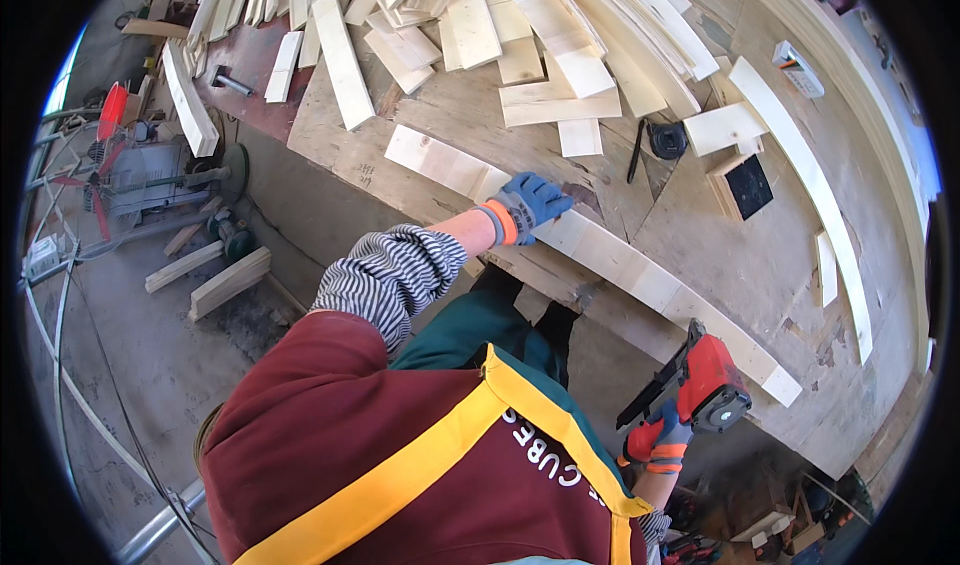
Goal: The person measures and aligns wooden planks on a workbench, then uses a nail gun to fasten them together. They repeatedly pick up planks, measure lengths, and secure them in sequence to form a longer assembled piece.
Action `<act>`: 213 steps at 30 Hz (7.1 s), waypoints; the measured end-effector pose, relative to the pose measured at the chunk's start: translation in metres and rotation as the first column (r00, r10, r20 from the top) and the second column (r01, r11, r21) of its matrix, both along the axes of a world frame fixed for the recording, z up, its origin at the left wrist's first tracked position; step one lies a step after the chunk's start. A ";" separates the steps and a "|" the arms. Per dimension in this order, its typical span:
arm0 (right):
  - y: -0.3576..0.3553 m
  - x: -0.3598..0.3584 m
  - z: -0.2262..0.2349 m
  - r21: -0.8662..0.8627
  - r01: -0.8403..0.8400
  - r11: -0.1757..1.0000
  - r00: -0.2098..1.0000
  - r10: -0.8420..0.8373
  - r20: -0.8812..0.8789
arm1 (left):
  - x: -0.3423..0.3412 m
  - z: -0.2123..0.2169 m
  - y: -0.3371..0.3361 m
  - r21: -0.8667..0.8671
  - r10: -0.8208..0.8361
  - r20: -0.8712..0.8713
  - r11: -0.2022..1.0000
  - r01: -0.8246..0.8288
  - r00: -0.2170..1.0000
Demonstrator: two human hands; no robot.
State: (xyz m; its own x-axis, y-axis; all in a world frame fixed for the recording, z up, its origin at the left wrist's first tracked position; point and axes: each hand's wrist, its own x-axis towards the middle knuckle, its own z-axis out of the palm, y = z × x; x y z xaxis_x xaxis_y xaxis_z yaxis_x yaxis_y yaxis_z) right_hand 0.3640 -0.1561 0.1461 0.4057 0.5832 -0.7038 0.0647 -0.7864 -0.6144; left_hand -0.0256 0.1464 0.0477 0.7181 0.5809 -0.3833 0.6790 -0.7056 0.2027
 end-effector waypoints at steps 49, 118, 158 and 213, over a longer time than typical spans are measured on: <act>-0.026 0.561 -0.089 -0.451 -0.052 0.891 0.457 0.423 0.783 | 0.142 0.077 -0.219 0.066 0.529 -0.080 0.849 -0.525 0.845; 0.181 -0.043 -0.012 -0.141 -0.787 0.600 0.617 0.764 -0.191 | -0.079 -0.048 -0.047 -0.245 0.896 0.442 0.169 -0.955 0.045; 0.028 0.498 -0.047 -0.916 -0.059 0.397 0.511 0.801 0.314 | -0.184 -0.088 0.006 -0.089 0.964 -0.039 -0.265 -0.960 -0.263; 0.276 -0.092 -0.043 0.118 -0.904 0.411 0.322 0.474 0.820 | -0.048 -0.064 0.119 -0.565 0.914 0.234 -0.148 -0.812 -0.330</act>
State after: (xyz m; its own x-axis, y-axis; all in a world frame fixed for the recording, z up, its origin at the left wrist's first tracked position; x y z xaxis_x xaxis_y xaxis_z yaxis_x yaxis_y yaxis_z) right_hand 0.2720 0.1199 0.1036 -0.1988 0.9800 0.0070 0.9043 0.1862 -0.3841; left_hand -0.0731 0.2654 -0.0161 -0.5238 0.7149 -0.4632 0.2509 0.6491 0.7182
